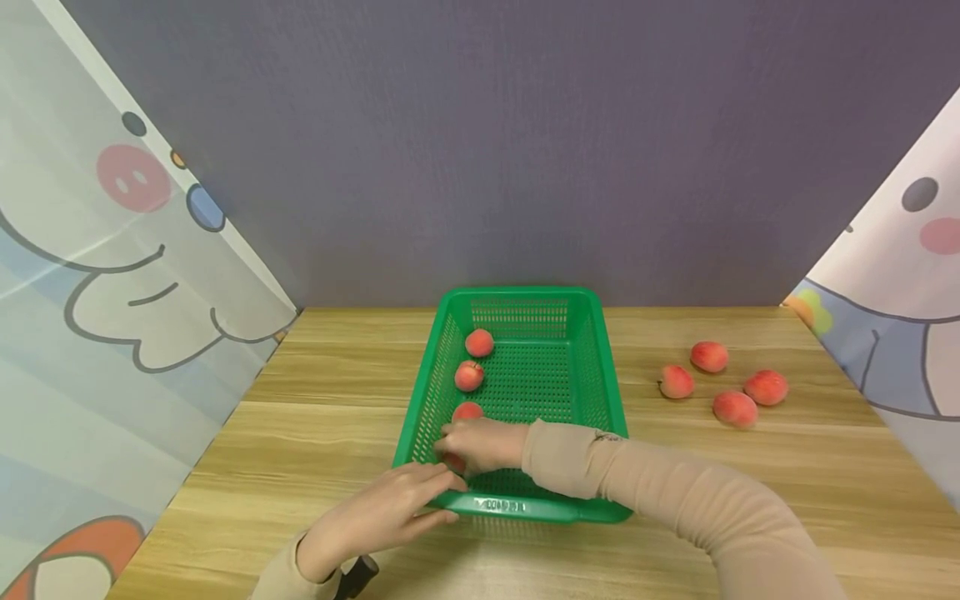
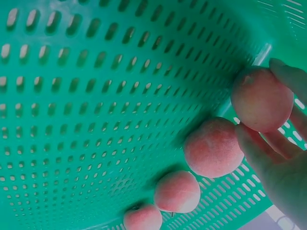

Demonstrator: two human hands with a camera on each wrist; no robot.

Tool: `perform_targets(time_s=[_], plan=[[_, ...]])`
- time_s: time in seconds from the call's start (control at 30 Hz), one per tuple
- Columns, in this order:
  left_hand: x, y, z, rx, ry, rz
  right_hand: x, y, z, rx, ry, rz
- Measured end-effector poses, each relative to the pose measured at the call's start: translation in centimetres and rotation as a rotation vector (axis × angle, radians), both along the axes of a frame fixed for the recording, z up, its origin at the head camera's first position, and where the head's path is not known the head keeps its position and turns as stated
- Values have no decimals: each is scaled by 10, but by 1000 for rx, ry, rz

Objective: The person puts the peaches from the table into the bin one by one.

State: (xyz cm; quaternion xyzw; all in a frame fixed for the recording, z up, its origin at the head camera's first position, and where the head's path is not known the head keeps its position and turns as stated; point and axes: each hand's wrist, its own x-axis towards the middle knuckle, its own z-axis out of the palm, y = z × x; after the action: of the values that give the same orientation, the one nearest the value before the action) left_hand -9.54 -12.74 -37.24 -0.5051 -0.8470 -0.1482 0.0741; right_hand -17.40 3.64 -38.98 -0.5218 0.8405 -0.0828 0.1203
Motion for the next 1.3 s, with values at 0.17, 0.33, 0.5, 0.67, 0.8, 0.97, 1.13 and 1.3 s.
perform_targets(time_s=[0.17,0.33,0.5,0.67,0.8,0.97,1.13,1.3], plan=[[0,0,0,-13,1,8,-1,2,0,-9,18,-3],[1,0,0,-16,-9,11,-2,7,5,-26,12,-11],[1,0,1,-18,-16,13,-3,14,11,-64,21,-19],[1,1,1,-18,-19,14,-5,23,24,-153,2,-25],[1,1,2,-14,-29,11,-8,30,36,-214,18,-21],[1,0,1,-18,-35,12,-13,40,50,-268,62,-49],[1,0,1,-11,-22,15,-18,52,66,-290,92,-128],[1,0,1,-8,-25,16,-21,64,78,-322,80,-189]])
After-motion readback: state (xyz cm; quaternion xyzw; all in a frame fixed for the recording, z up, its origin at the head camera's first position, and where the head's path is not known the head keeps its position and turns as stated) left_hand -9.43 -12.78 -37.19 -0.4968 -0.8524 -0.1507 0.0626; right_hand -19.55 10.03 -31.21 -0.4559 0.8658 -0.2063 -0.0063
